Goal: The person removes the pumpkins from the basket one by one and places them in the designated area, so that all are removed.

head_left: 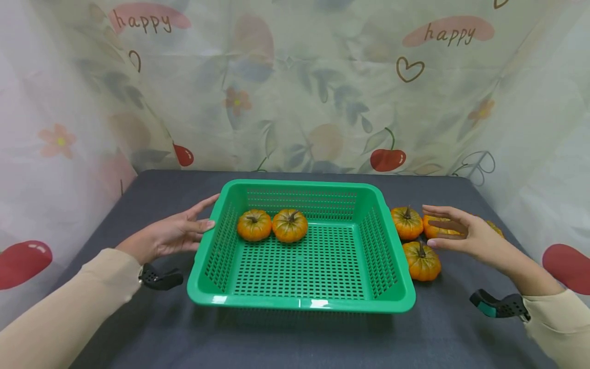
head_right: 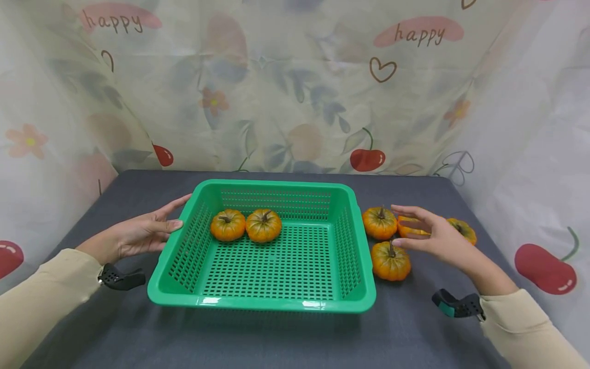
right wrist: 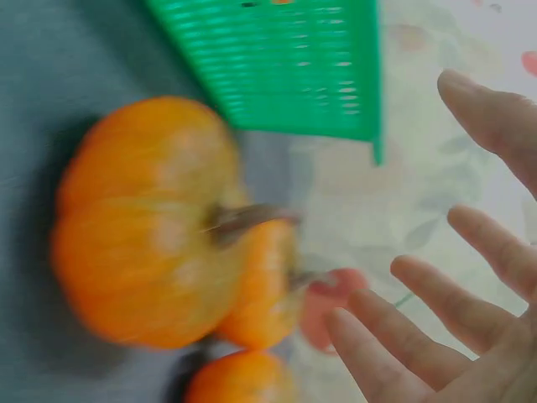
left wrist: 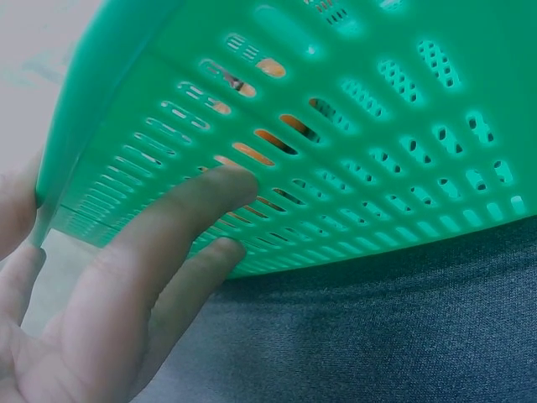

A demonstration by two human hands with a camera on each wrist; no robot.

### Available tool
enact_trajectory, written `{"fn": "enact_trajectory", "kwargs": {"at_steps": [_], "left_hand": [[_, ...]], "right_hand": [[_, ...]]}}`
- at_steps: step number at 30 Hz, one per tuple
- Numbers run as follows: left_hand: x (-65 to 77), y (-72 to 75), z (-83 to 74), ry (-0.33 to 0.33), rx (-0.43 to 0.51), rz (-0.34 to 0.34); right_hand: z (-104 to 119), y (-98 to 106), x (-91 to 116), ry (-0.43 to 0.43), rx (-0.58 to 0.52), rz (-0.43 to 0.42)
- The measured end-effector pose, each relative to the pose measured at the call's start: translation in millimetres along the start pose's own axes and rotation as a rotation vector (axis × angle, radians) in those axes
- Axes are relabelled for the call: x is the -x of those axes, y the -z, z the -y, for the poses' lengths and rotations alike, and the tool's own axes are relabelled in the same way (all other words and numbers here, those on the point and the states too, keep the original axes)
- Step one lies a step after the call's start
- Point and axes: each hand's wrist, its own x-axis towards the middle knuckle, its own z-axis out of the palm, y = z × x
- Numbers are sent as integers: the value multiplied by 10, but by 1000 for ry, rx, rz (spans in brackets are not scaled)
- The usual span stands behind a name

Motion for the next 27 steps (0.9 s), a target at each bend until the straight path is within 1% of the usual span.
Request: {"fn": "enact_trajectory", "kwargs": {"at_steps": [6, 8, 10, 13, 17, 21, 27], "left_hand": [[-5, 5, 11, -4, -8, 3], [-6, 8, 13, -6, -9, 2], [-6, 10, 13, -7, -11, 2], [-5, 11, 11, -7, -13, 4], [3, 17, 6, -7, -16, 7], [5, 24, 4, -8, -11, 5], [-1, 30, 8, -8, -4, 11]], "right_hand": [[271, 81, -175, 91, -38, -40], [389, 84, -232, 89, -32, -63], [520, 84, -286, 65, -12, -80], [696, 71, -367, 58, -14, -88], [881, 9, -492, 106, -68, -67], [997, -90, -634, 169, -118, -40], [1124, -251, -851, 195, -124, 29]]}}
